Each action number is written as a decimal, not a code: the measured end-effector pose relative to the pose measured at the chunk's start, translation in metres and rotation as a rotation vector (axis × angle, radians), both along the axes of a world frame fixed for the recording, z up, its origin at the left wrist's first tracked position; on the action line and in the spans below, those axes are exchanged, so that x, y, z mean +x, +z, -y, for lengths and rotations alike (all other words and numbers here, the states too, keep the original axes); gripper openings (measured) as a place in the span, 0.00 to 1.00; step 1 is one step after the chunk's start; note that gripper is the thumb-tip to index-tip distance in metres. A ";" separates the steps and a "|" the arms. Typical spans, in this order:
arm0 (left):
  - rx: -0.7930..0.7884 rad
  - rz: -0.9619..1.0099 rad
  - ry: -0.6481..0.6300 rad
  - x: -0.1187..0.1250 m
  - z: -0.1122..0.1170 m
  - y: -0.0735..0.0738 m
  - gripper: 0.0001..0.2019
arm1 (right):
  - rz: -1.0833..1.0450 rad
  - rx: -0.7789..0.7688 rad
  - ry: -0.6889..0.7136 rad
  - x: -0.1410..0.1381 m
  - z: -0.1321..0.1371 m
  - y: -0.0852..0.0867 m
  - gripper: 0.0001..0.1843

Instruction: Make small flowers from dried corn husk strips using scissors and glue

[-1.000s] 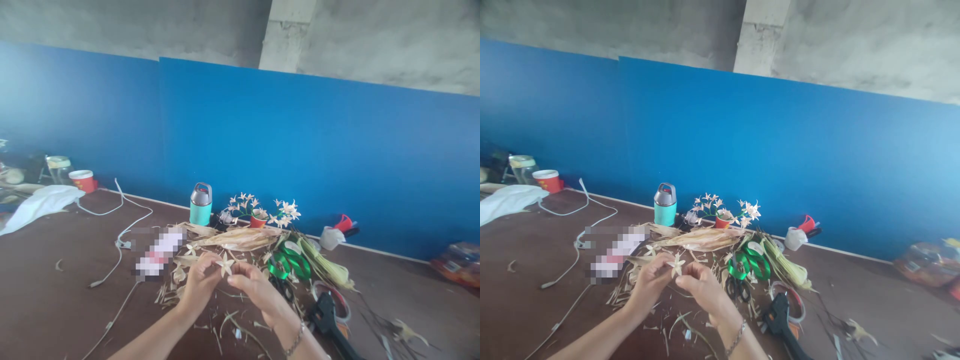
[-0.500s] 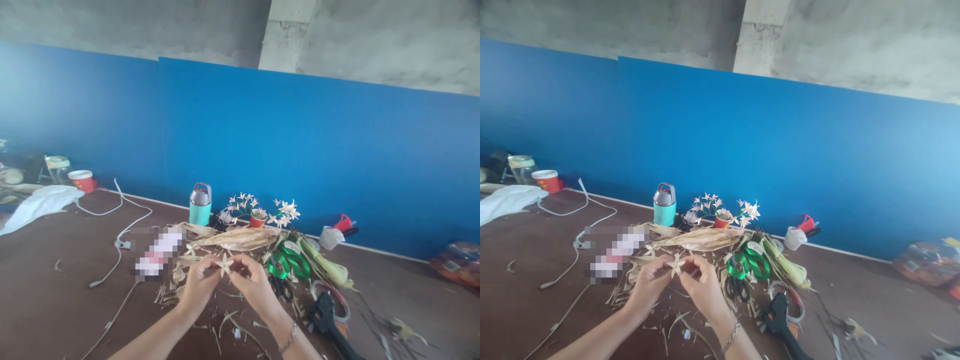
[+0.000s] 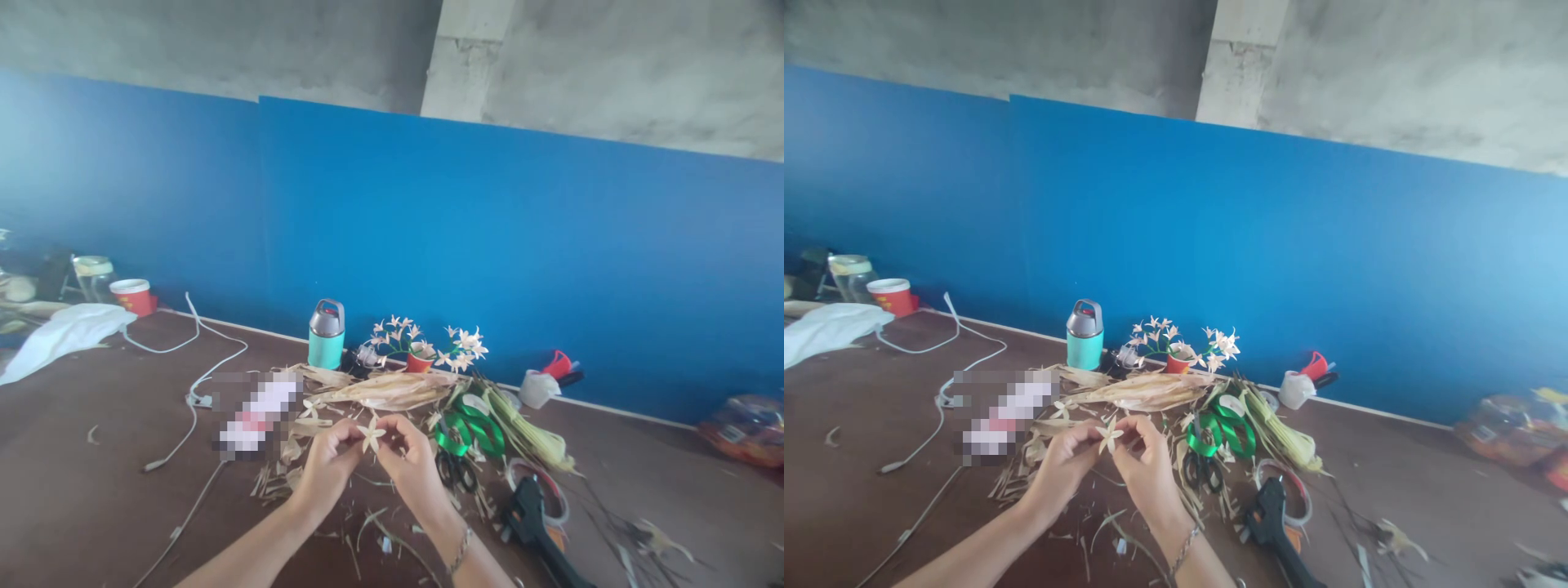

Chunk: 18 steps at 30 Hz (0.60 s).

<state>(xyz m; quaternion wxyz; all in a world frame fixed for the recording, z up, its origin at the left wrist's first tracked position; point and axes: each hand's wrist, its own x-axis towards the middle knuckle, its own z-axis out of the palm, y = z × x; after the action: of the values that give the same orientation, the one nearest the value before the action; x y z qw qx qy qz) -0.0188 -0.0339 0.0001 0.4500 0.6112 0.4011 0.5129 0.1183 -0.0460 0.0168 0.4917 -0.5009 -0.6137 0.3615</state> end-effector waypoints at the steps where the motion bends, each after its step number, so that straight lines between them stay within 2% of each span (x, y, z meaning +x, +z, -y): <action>1: 0.001 -0.013 0.000 0.000 0.000 0.000 0.08 | -0.016 -0.008 -0.001 0.000 -0.001 -0.002 0.06; 4: 0.015 -0.028 -0.028 0.000 -0.001 0.001 0.07 | -0.063 -0.003 -0.007 0.001 -0.005 -0.007 0.07; 7: -0.017 0.044 -0.098 0.000 -0.001 0.003 0.07 | -0.038 0.061 -0.024 0.003 -0.007 -0.009 0.04; 9: -0.124 0.135 -0.156 0.000 0.001 0.005 0.08 | 0.004 0.128 -0.035 0.005 -0.007 -0.008 0.02; 13: -0.385 0.302 -0.269 0.000 0.004 0.005 0.12 | 0.061 0.269 -0.069 0.006 -0.006 -0.007 0.05; 15: -0.450 0.333 -0.255 -0.002 0.003 0.001 0.13 | 0.052 0.281 -0.066 0.007 -0.006 -0.008 0.06; 18: -0.397 0.333 -0.093 -0.006 0.000 -0.003 0.11 | 0.017 0.216 -0.053 0.007 -0.007 -0.008 0.05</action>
<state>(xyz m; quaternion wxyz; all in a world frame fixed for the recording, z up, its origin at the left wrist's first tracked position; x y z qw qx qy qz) -0.0245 -0.0341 -0.0032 0.6440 0.4358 0.3855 0.4966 0.1253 -0.0393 0.0087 0.5472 -0.4641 -0.6396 0.2758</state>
